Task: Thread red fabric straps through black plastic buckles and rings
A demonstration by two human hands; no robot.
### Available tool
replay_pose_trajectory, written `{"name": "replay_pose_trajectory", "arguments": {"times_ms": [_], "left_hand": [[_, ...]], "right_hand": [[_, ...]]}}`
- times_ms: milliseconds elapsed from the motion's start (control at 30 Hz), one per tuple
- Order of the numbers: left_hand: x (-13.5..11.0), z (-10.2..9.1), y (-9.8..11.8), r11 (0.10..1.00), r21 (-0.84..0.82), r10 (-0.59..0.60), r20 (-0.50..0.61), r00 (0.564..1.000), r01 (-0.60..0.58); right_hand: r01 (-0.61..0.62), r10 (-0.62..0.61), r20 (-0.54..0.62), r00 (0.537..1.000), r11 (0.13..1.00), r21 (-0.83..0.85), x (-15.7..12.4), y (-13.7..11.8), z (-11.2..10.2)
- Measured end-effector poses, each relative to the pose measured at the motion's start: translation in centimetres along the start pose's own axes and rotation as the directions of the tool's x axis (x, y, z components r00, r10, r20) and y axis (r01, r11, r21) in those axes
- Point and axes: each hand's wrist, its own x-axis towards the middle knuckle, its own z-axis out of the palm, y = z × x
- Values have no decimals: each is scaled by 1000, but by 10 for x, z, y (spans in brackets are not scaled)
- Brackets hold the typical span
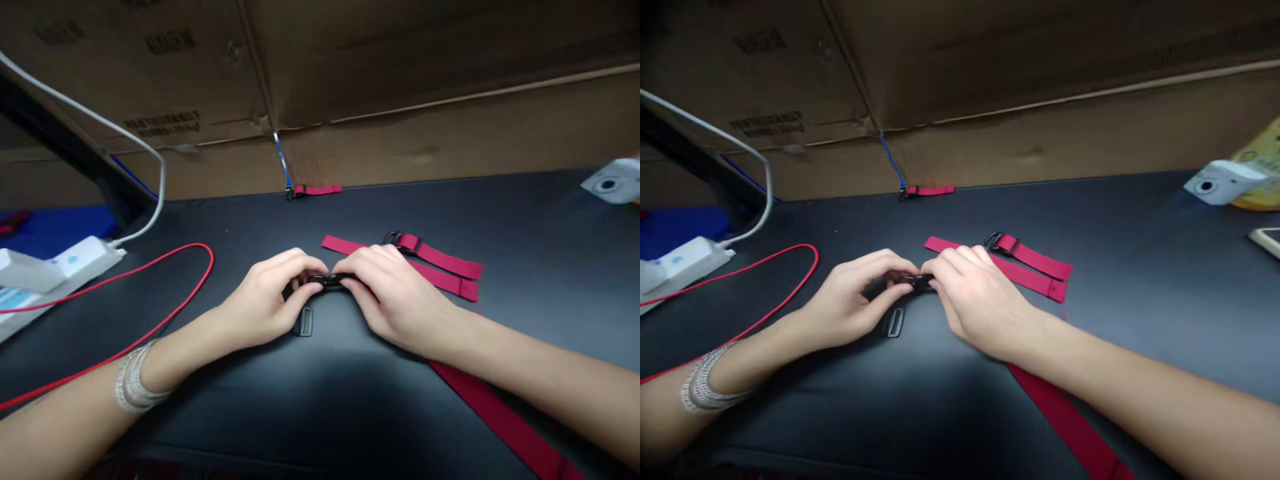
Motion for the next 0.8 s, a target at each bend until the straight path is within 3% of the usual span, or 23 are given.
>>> {"name": "replay_pose_trajectory", "arguments": {"times_ms": [233,567,800], "left_hand": [[1,4,1,1000,4,6,-9,1000,-6],[3,8,2,998,-52,-40,-19,999,39],[2,8,2,992,-88,-97,-5,995,96]], "right_hand": [[-44,43,32,999,999,28,-1,0,0],[-98,99,-21,995,994,43,0,3,3],[-150,148,35,988,986,67,1,1,1]]}}
